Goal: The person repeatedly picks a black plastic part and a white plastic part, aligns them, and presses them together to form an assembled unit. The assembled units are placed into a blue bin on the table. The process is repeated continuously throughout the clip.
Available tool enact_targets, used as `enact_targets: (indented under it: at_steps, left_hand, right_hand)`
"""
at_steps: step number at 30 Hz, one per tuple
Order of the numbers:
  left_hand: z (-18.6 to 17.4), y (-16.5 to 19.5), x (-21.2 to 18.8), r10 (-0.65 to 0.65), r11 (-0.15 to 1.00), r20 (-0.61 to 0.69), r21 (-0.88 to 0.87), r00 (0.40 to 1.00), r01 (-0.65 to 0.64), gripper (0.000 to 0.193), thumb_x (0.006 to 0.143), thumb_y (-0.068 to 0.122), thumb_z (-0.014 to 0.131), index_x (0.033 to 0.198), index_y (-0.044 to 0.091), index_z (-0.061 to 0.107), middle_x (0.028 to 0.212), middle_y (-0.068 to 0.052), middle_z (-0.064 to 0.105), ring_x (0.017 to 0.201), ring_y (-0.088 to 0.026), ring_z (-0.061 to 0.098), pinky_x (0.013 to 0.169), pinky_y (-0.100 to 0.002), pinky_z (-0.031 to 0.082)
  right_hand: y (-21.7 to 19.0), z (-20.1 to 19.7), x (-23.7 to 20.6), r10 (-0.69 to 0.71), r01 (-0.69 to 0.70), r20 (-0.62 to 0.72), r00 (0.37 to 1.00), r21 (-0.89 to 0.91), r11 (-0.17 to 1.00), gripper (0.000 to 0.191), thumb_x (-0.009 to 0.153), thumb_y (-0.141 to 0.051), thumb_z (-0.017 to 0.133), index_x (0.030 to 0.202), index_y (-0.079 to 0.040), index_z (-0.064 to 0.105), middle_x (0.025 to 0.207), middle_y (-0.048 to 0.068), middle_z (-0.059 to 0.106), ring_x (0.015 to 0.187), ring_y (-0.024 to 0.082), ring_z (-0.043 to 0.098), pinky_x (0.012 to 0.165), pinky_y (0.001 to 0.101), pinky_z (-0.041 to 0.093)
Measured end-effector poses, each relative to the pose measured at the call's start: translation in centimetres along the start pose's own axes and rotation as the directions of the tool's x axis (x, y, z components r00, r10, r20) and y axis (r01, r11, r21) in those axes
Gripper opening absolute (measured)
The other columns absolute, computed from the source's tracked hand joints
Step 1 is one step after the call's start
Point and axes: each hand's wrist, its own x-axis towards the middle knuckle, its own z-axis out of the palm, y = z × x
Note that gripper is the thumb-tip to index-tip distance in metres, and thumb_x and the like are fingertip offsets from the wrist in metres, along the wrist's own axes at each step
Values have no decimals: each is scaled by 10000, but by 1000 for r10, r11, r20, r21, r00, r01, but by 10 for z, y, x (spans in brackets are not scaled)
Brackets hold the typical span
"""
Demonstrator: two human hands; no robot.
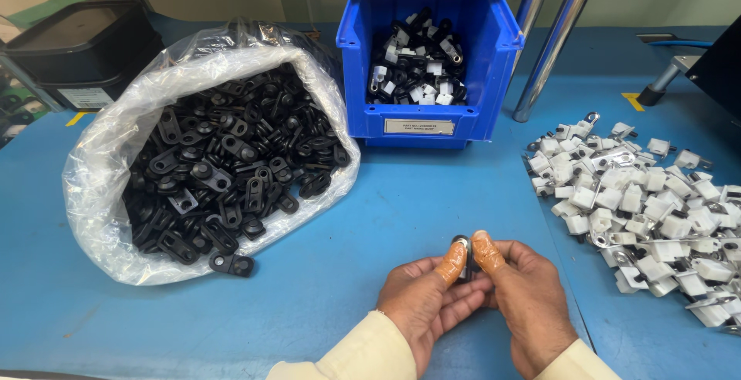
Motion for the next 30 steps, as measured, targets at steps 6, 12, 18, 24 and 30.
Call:
enact_targets:
  at_steps: [6, 12, 18, 24, 30]
  left_hand:
    - [3, 3, -2, -11, 1000, -27, 6, 1000, 11, 322, 941, 288, 690, 1118, 22, 652, 1051, -110, 734, 931, -167, 748, 827, -283, 658]
    - [8, 10, -9, 28, 992, -110, 124, 994, -15, 356, 915, 311, 748, 1106, 15, 696, 977, -90, 745, 843, -149, 744, 761, -247, 662]
    - [2, 15, -4, 101, 959, -84, 275, 991, -74, 377, 905, 302, 741, 1141, 8, 721, 941, -89, 767, 782, -134, 754, 700, -233, 644]
    - [-2, 11, -4, 262, 831, -76, 525, 962, -184, 311, 882, 120, 743, 1170, 5, 723, 901, -102, 797, 724, -137, 777, 620, -225, 650]
    - [-9, 14, -6, 311, 742, -50, 637, 949, -209, 276, 874, 82, 735, 1135, -8, 743, 883, -87, 797, 695, -125, 770, 588, -225, 639]
  right_hand:
    - [7, 3, 2, -25, 25, 8, 1000, 17, 1000, 339, 958, -331, 651, 981, 2, 715, 803, 82, 687, 674, 143, 603, 619, 310, 506]
    - [7, 2, 3, -35, 37, 33, 999, -45, 998, 290, 961, -239, 645, 1006, 30, 742, 827, 92, 720, 710, 159, 629, 656, 318, 517]
    - [-10, -8, 3, 21, -32, 128, 992, 85, 996, 282, 998, -250, 562, 1163, -58, 685, 888, 66, 723, 761, 160, 663, 721, 336, 552]
    - [-14, -8, 7, -20, 23, 200, 980, -12, 1000, 289, 960, -170, 642, 1183, 0, 710, 925, 117, 752, 771, 181, 669, 747, 342, 562]
    - [-8, -2, 9, 22, -23, 215, 976, 1, 1000, 264, 982, -215, 644, 1088, 21, 697, 858, 139, 737, 700, 205, 672, 684, 350, 564]
